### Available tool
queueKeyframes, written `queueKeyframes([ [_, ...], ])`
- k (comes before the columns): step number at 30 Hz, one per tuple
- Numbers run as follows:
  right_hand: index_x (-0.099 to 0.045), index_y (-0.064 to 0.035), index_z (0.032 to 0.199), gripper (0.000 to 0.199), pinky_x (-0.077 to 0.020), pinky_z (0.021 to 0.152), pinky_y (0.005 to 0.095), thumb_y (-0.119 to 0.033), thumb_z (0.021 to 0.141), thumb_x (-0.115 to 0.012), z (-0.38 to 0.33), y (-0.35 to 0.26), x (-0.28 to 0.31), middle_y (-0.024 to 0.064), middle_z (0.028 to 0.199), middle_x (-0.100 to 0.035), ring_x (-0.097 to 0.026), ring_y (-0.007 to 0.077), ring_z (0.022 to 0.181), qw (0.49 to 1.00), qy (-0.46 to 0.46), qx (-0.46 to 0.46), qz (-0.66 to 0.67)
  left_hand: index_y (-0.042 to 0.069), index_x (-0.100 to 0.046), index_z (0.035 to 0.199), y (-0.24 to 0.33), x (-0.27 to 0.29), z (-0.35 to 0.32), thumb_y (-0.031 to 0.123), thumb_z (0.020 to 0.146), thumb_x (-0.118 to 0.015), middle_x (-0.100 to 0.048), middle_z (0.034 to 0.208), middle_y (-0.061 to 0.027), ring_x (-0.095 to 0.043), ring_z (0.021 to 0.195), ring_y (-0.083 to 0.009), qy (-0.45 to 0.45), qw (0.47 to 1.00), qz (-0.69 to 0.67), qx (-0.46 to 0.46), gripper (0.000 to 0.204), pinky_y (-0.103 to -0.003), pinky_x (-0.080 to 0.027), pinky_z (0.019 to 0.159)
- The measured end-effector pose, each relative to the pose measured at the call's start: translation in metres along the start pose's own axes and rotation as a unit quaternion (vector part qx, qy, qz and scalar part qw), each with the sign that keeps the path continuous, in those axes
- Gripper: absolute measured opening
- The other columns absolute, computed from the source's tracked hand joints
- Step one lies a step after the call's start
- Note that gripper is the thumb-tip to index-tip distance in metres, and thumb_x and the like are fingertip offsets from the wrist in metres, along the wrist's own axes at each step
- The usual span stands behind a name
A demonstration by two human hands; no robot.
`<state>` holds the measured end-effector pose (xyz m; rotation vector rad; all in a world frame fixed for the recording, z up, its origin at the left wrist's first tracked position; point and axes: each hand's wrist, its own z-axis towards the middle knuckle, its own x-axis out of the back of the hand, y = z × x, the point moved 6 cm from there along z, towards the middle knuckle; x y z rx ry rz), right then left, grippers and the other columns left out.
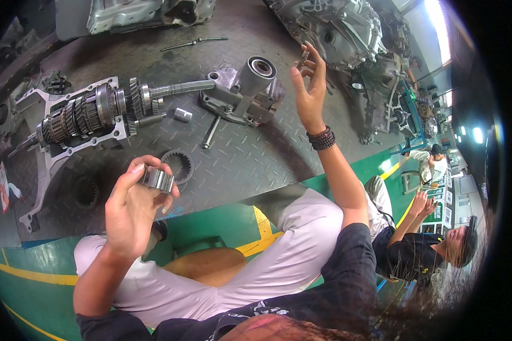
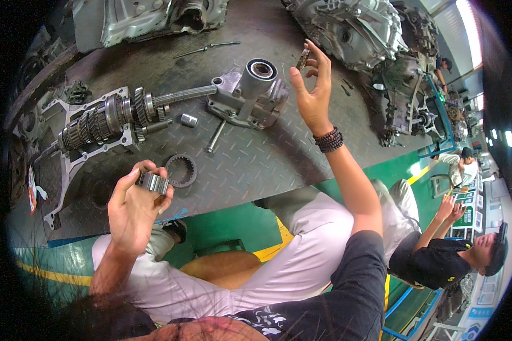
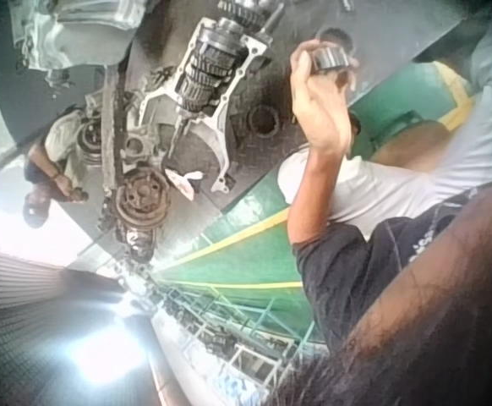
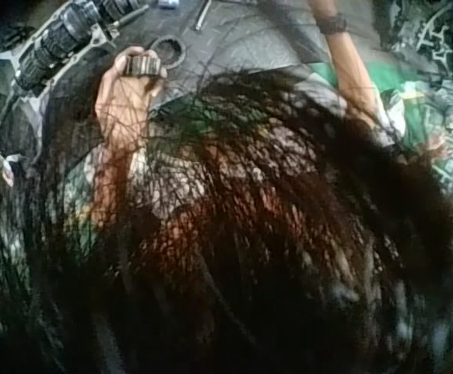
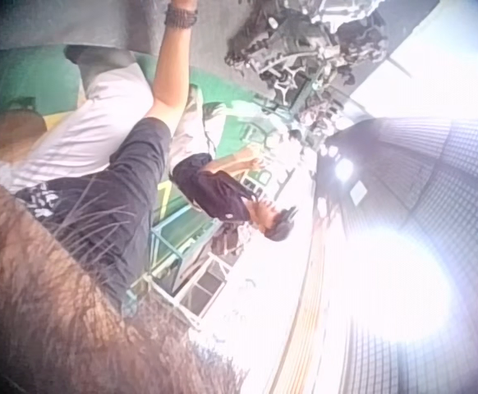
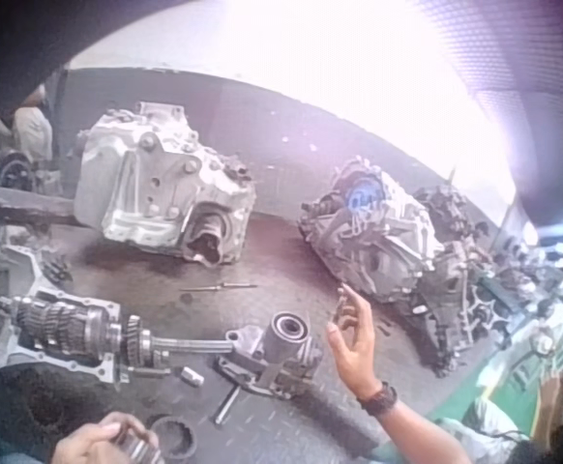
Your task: The person assembles transmission components on a workbench by placing a bearing onto a housing, inserting a pin into a gear assembly, and fitting various metal rings and shafts together.
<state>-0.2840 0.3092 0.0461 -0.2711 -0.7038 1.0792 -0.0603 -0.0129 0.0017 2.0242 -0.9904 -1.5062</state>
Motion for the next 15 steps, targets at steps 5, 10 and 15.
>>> queueKeyframes([
  [5,-0.037,-0.0013,0.152,0.063,-0.0457,0.109,0.0348,-0.013,0.099,-0.070,-0.014,0.002,-0.014,0.0107,0.148,-0.053,-0.060,0.0174,0.121,0.987,-0.014,0.001,0.161,0.007,-0.056,0.120,-0.001,0.001,0.005,0.035,0.102,-0.050,-0.063,0.109,-0.0103,-0.064,0.091,-0.0235,-0.006,1.000,0.004,0.000,0.034,-0.034,-0.045,0.075],
  [10,-0.037,-0.0043,0.153,0.062,-0.0484,0.106,0.0342,-0.015,0.101,-0.069,-0.018,0.004,-0.023,0.0109,0.147,-0.054,-0.061,0.0184,0.121,0.987,0.023,0.013,0.159,0.007,-0.056,0.119,0.004,0.003,0.009,0.035,0.102,-0.049,-0.063,0.109,-0.0105,-0.064,0.092,-0.0238,-0.008,1.000,0.008,-0.013,0.034,-0.034,-0.045,0.075],
  [15,-0.042,-0.0060,0.150,0.058,-0.0518,0.104,0.0369,-0.007,0.099,-0.069,-0.011,-0.019,-0.027,0.0146,0.147,-0.056,-0.062,0.0244,0.127,0.981,0.055,-0.011,0.184,0.011,-0.060,0.118,0.014,-0.001,-0.009,0.037,0.102,-0.049,-0.064,0.115,-0.0089,-0.061,0.104,-0.0284,-0.004,0.999,0.050,-0.017,0.033,-0.044,-0.046,0.098],
])
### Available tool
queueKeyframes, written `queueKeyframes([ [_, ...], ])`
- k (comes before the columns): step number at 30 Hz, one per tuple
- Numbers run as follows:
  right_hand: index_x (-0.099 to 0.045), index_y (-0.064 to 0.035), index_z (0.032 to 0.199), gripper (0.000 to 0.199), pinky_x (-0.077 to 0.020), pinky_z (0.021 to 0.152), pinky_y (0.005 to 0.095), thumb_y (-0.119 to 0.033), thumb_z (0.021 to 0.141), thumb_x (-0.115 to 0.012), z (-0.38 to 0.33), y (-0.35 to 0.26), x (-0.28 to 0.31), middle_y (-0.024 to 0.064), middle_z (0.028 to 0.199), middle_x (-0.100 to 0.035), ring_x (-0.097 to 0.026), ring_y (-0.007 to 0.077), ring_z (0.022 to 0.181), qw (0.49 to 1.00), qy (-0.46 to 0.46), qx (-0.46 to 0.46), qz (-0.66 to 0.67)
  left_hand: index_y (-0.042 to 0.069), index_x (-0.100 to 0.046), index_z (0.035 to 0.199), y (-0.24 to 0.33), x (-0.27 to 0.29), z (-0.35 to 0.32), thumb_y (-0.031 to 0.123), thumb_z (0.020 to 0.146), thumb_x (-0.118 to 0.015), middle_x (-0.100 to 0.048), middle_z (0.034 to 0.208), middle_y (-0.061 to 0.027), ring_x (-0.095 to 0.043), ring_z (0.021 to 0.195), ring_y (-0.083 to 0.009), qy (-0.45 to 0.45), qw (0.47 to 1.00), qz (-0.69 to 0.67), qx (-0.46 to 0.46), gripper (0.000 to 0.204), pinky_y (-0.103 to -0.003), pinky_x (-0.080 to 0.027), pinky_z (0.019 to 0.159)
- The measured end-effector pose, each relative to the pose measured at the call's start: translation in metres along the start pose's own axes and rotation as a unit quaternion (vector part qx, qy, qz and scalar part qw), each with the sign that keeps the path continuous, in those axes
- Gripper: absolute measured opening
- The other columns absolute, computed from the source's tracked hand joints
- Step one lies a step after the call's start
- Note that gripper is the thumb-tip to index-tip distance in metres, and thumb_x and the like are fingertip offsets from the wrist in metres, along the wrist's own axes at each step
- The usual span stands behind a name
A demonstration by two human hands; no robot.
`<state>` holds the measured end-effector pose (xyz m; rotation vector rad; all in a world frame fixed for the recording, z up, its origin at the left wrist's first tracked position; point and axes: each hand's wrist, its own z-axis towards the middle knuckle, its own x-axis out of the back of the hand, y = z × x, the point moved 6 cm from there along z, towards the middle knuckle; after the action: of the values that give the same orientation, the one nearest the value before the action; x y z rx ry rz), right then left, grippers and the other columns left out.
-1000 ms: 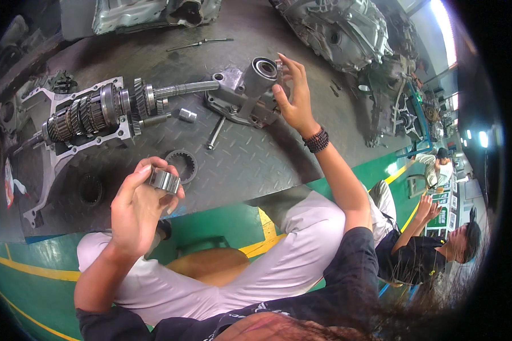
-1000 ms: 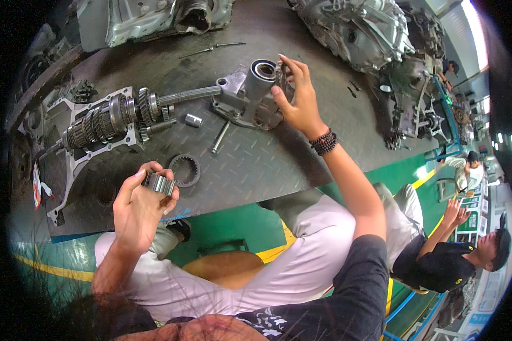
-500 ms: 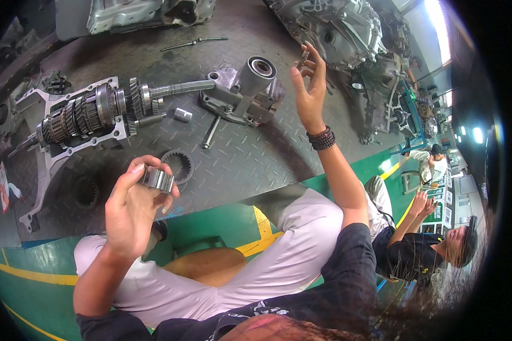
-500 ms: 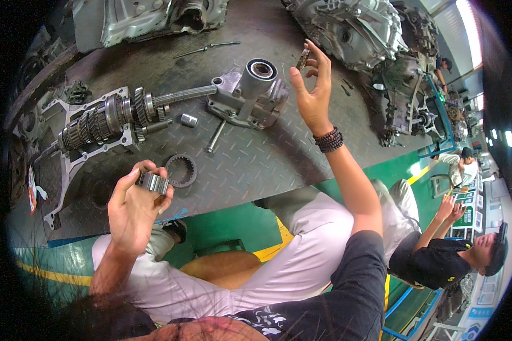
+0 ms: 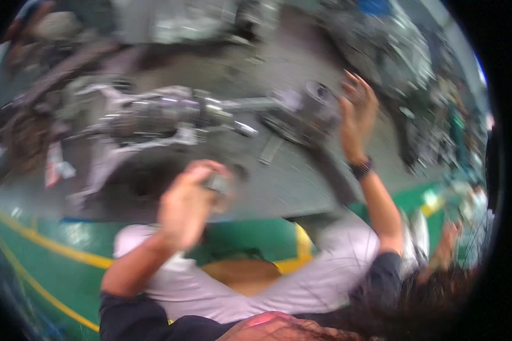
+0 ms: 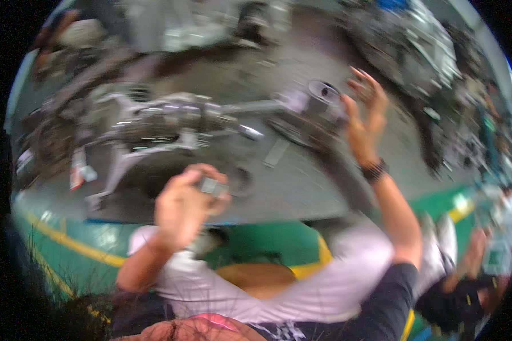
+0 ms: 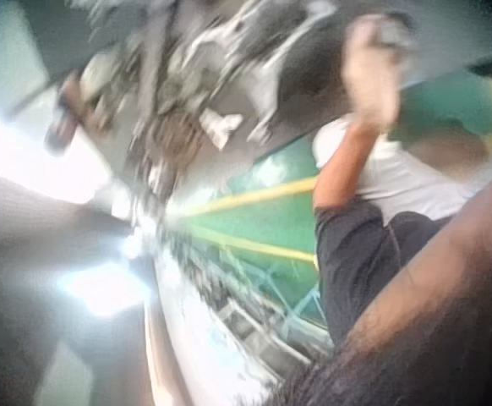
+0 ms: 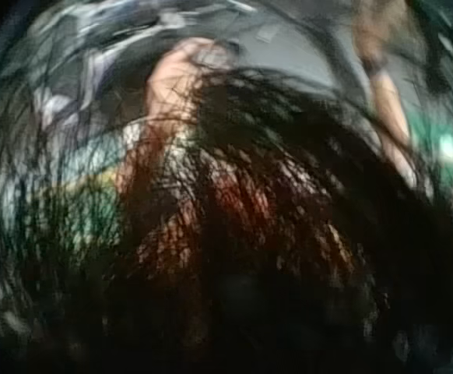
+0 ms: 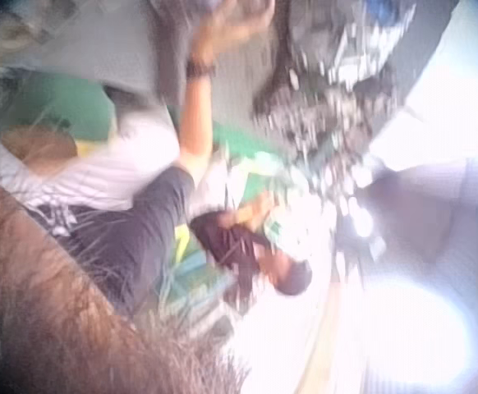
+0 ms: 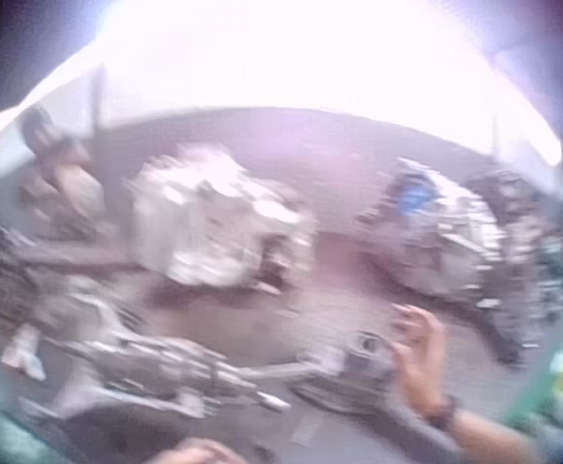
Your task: The person assembles transmission components on a workbench by placing a bearing onto a housing, inserting a pin into a gear assembly, and fitting various metal rings and shafts together.
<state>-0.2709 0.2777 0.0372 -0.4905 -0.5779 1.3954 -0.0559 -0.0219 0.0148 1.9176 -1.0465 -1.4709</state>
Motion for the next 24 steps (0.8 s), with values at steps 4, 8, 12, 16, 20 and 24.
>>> queueKeyframes([
  [4,-0.051,-0.0036,0.143,0.053,-0.0504,0.105,0.0371,-0.008,0.095,-0.075,0.001,-0.005,0.008,0.0135,0.140,-0.063,-0.065,0.0228,0.123,0.991,-0.032,0.028,-0.123,0.012,-0.059,0.120,-0.024,0.009,0.025,0.038,0.102,-0.052,-0.066,0.114,-0.0075,-0.065,0.101,-0.0273,-0.050,0.998,-0.028,0.021,0.031,-0.041,-0.048,0.087],
  [8,-0.054,-0.0015,0.138,0.045,-0.0503,0.102,0.0337,-0.011,0.098,-0.072,0.011,0.002,-0.003,0.0108,0.131,-0.069,-0.068,0.0198,0.114,0.994,-0.060,-0.046,-0.079,0.013,-0.059,0.122,-0.009,0.020,0.026,0.039,0.104,-0.051,-0.067,0.108,-0.0065,-0.066,0.093,-0.0246,-0.035,0.999,-0.018,0.025,0.033,-0.037,-0.048,0.083],
  [12,-0.057,-0.0050,0.137,0.049,-0.0515,0.096,0.0343,-0.018,0.094,-0.077,0.019,-0.002,-0.008,0.0115,0.127,-0.070,-0.069,0.0182,0.105,0.991,-0.036,-0.012,-0.125,0.012,-0.057,0.134,0.030,0.035,0.016,0.037,0.105,-0.048,-0.064,0.107,-0.0060,-0.061,0.089,-0.0204,-0.053,0.998,0.019,-0.032,0.039,-0.032,-0.048,0.077],
  [16,-0.060,-0.0062,0.136,0.048,-0.0519,0.092,0.0338,-0.020,0.094,-0.078,0.050,-0.052,-0.006,0.0114,0.118,-0.072,-0.070,0.0177,0.095,0.993,-0.022,0.019,-0.111,0.011,-0.057,0.142,0.060,0.046,0.020,0.036,0.103,-0.052,-0.065,0.108,-0.0099,-0.059,0.087,-0.0224,-0.073,0.992,-0.060,-0.080,0.047,-0.034,-0.050,0.074],
  [20,-0.060,-0.0068,0.134,0.051,-0.0523,0.089,0.0347,-0.024,0.091,-0.080,0.057,-0.124,-0.036,0.0128,0.117,-0.072,-0.070,0.0188,0.091,0.996,-0.058,0.018,-0.060,0.011,-0.064,0.131,0.159,0.068,0.002,0.027,0.100,-0.061,-0.065,0.115,-0.0126,-0.063,0.094,-0.0254,-0.054,0.945,-0.231,-0.226,0.035,-0.038,-0.056,0.079],
  [24,-0.061,-0.0093,0.132,0.052,-0.0531,0.087,0.0368,-0.026,0.088,-0.082,0.031,-0.170,-0.048,0.0130,0.116,-0.072,-0.069,0.0208,0.090,0.993,-0.116,-0.002,-0.031,0.007,-0.064,0.130,0.280,0.055,-0.059,0.031,0.106,-0.055,-0.063,0.119,-0.0155,-0.061,0.103,-0.0277,-0.156,0.875,-0.212,-0.407,0.035,-0.038,-0.050,0.081],
])
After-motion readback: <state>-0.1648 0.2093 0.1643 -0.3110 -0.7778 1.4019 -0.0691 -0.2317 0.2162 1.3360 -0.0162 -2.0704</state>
